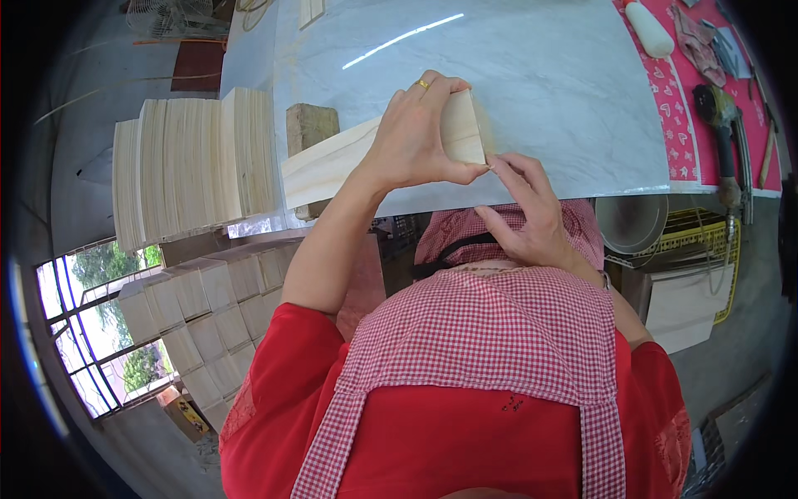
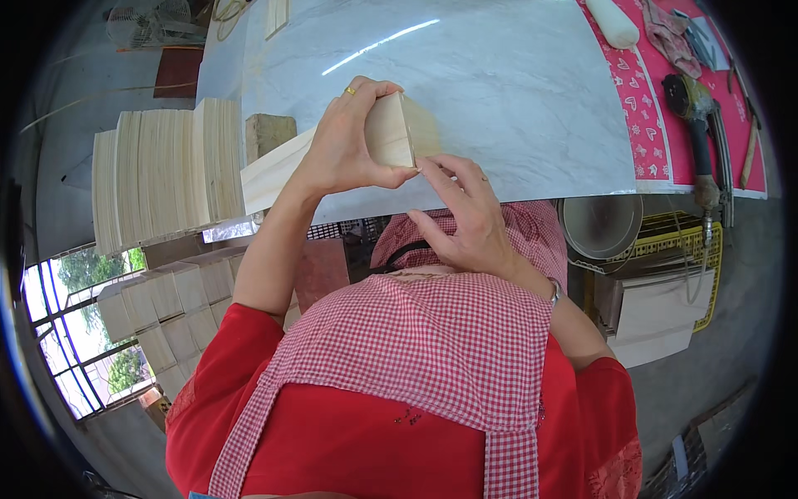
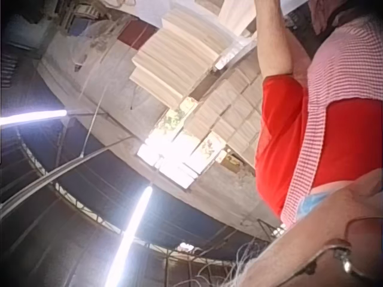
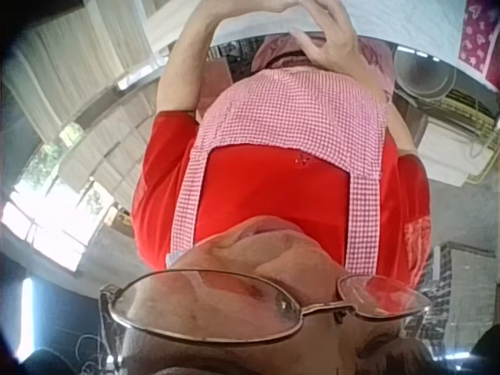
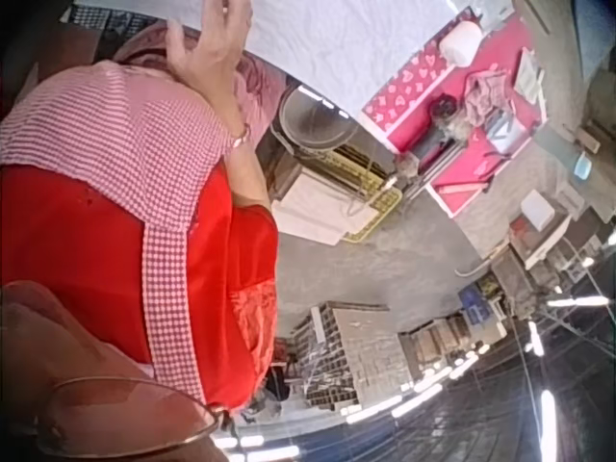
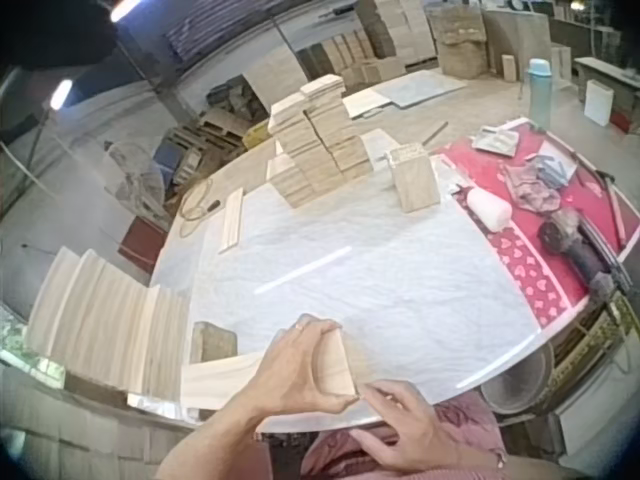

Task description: The person is assembling wooden frames by gluing pieces together and securing them with a pneumatic nail gun.

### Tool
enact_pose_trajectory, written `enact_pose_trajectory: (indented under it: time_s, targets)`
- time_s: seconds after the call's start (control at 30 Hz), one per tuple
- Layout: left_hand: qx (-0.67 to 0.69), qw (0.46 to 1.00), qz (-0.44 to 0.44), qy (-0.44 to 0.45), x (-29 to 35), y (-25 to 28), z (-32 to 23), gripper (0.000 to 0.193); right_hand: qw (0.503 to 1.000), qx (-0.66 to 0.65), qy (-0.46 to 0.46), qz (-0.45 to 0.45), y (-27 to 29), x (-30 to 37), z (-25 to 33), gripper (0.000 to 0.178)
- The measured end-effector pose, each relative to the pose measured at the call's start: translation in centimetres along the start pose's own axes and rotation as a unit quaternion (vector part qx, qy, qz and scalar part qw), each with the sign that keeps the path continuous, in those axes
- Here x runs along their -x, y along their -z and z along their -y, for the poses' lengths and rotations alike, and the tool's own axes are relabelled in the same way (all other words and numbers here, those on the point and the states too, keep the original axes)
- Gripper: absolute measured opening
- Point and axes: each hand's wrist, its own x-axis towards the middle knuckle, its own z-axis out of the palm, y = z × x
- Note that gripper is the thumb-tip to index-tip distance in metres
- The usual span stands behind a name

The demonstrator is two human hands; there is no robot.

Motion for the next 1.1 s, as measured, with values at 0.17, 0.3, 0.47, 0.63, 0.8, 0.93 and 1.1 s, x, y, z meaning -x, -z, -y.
enact_pose_trajectory:
  time_s: [0.17,0.3,0.47,0.63,0.8,0.93,1.1]
  targets:
    - [0.004,1.0,-0.001,0.004,0.0,0.0,0.0,0.087,0.999,-0.048,-0.001,-0.007,-0.2,-0.2,-0.2,0.057]
    - [-0.003,1.0,-0.005,0.003,-0.1,-0.1,0.0,0.088,0.995,-0.101,-0.021,0.009,-0.2,0.0,-0.6,0.061]
    - [-0.004,1.0,-0.009,0.009,0.2,-0.2,0.1,0.088,0.993,-0.114,-0.003,0.023,0.4,-0.9,-1.1,0.06]
    - [-0.002,1.0,0.005,0.002,0.2,0.0,0.1,0.088,0.993,-0.118,0.005,0.014,0.4,-4.9,-1.7,0.076]
    - [0.013,1.0,0.008,0.011,0.0,0.0,0.1,0.088,0.991,-0.13,0.018,0.03,-0.1,-5.3,-1.2,0.083]
    - [0.008,1.0,0.004,0.027,0.2,0.0,-0.1,0.088,0.987,-0.138,0.011,0.079,1.3,-3.0,0.1,0.081]
    - [-0.005,1.0,-0.009,0.008,0.0,-0.2,0.0,0.088,0.975,-0.185,0.005,0.12,3.4,-1.2,0.4,0.074]
